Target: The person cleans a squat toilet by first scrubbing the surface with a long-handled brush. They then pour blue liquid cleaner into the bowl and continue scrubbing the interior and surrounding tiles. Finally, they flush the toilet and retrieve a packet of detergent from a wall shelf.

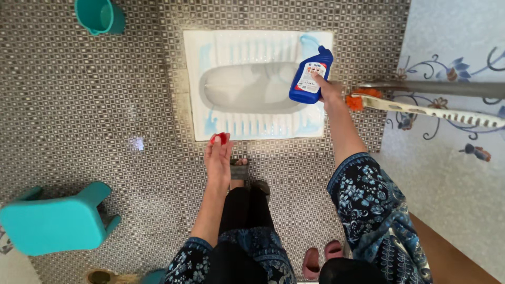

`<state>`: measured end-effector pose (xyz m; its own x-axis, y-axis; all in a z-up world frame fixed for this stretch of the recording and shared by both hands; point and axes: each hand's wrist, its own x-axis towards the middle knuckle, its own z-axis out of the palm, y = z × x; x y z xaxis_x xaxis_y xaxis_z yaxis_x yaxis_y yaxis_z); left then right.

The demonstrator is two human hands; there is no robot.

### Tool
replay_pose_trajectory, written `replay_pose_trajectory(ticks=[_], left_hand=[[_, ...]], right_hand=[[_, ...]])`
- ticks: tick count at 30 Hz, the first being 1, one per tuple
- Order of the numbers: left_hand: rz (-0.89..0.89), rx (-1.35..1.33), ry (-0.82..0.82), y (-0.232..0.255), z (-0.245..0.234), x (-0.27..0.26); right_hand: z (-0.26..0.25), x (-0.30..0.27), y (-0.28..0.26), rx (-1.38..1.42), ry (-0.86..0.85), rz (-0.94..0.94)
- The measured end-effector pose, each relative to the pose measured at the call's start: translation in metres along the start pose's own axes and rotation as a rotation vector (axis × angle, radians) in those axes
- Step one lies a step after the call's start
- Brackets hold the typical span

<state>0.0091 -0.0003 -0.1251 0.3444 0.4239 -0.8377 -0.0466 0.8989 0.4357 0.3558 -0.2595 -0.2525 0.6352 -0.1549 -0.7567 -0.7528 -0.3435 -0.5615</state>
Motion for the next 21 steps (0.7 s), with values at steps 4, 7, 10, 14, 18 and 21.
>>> replay_pose_trajectory(ticks=[4,7,10,14,18,21], left_hand=[[0.039,-0.046,-0.018,0.011,-0.007,0.001],[0.043,-0.032,0.024,0.016,-0.009,0.004],[0.043,-0.060,0.031,0.020,-0.015,0.003],[0.054,-0.086,0.021,0.025,-0.021,0.003],[0.070,-0.105,0.054,0.029,-0.030,0.001],[0.074,-0.142,0.053,0.032,-0.034,-0.001]], right_hand=[[0.039,-0.003,0.004,-0.047,-0.056,0.014],[0.068,-0.007,0.003,-0.055,-0.095,0.015],[0.096,-0.020,0.007,-0.094,-0.135,0.009],[0.135,-0.041,0.007,-0.116,-0.212,-0.001],[0.175,-0.069,0.007,-0.136,-0.271,-0.004],[0.201,-0.089,0.003,-0.149,-0.315,-0.017]])
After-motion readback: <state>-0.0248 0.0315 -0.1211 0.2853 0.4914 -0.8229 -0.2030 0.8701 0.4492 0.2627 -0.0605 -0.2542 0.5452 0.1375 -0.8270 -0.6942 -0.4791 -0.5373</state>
